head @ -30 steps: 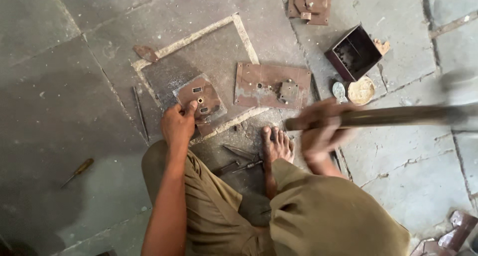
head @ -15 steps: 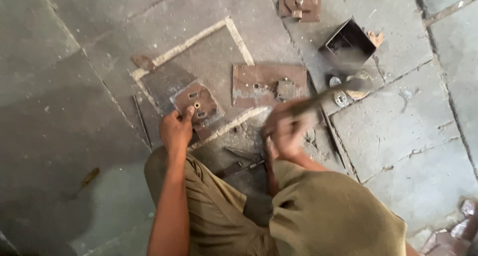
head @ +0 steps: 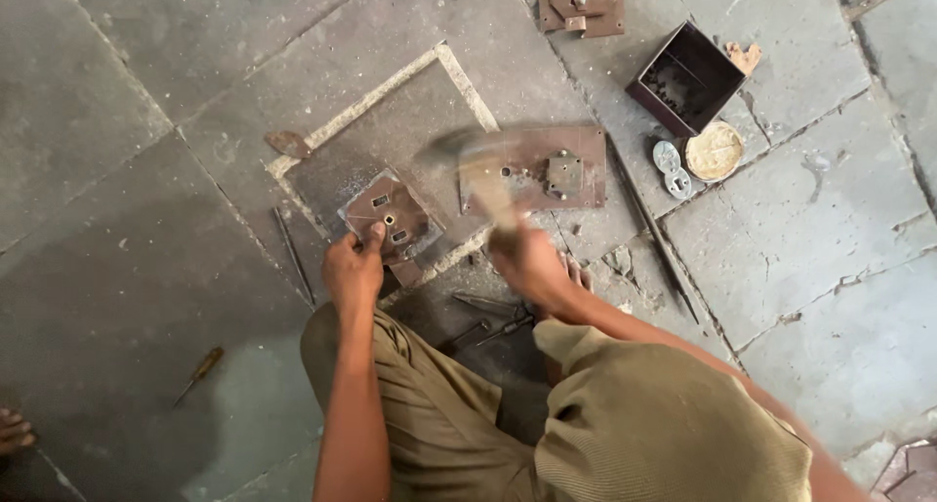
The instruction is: The person assembles a metal latch mechanism by hand and using a hammer. The person picks up small metal components, aligns them on a metal plate, and strikes them with a hammer to secure the pieces together, handling the plate and components multiple times throughout the process.
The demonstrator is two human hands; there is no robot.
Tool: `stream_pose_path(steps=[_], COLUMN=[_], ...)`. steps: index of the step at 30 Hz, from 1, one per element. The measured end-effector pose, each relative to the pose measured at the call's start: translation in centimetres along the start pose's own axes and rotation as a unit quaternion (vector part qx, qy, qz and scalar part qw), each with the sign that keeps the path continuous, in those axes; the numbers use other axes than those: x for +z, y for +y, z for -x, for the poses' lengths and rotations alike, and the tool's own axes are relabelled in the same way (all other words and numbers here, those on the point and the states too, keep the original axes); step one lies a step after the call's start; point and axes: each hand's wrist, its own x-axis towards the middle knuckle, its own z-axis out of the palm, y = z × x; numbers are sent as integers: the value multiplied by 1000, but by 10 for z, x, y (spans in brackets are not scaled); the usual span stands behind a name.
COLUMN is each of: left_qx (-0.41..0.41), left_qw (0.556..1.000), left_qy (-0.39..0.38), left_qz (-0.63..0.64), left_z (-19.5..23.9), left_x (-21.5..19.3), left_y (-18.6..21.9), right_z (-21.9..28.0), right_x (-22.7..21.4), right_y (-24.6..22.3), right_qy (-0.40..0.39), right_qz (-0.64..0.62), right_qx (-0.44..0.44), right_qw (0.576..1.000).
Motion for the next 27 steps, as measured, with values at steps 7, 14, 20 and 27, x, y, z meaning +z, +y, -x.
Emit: stream_pose_path(steps=[7,14,20,27], left_qx=[-15,2,-7,34], left_qw=[1000,1000,1000,999], left_qy=[1,11,4,28], left_qz=[22,12,12,7], left_z=[6,2,7,1], left_x=[3,-2,5,4], left_y=[-11,0,-11,-6], right_z=[-1,-15,8,5], right_x=[-19,-1,-12,-17], right_y=[-15,-28,-12,-17], right_qy=[-15,-165,-60,-120], right_qz=[114,159,93,136], right_qx=[189,74,168,160], right_qw=[975,971,980,970])
